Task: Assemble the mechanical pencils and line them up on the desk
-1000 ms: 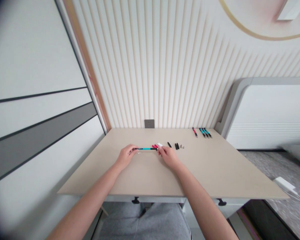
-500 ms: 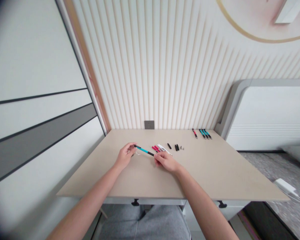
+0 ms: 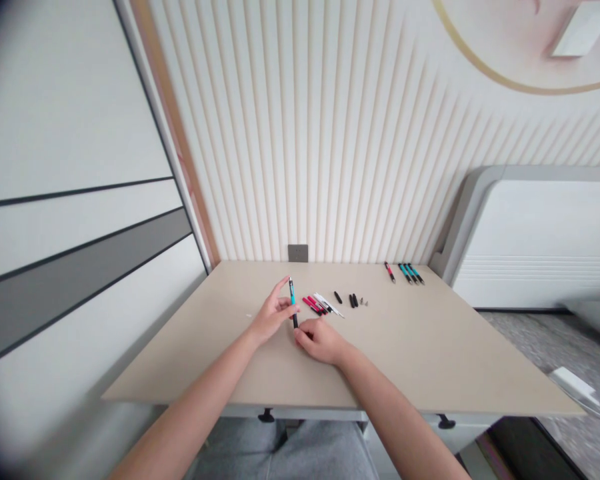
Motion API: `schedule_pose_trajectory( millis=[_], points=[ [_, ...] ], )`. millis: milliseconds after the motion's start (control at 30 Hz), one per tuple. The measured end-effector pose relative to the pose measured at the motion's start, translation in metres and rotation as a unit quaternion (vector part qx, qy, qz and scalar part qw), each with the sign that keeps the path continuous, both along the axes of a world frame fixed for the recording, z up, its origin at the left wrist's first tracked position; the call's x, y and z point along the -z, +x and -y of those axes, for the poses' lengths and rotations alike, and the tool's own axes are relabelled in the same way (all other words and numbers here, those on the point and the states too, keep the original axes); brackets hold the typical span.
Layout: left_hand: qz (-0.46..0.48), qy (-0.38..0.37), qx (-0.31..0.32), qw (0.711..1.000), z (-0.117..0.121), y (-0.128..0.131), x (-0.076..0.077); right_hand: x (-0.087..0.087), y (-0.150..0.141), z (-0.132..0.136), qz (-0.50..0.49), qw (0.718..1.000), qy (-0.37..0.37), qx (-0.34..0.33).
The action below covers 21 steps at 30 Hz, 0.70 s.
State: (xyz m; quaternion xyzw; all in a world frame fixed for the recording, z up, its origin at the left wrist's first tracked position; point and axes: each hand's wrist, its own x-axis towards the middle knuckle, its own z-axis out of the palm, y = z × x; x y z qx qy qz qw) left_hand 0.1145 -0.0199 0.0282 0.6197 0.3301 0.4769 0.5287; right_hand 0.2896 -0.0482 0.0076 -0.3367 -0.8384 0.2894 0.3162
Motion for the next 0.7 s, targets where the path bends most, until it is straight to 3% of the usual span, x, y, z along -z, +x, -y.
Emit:
schedule_pose_trajectory(
  millis=[267, 700],
  points=[
    [-0.02, -0.007, 0.051, 0.998, 0.009, -0.007, 0.005, -0.001, 0.012, -0.011, -0.02, 0.992, 0.028, 0.123],
    [-0.022, -0.002, 0.053, 0.998, 0.013, -0.008, 0.001, 0.005, 0.013, -0.012, 0.009, 0.994, 0.048, 0.101]
  ],
)
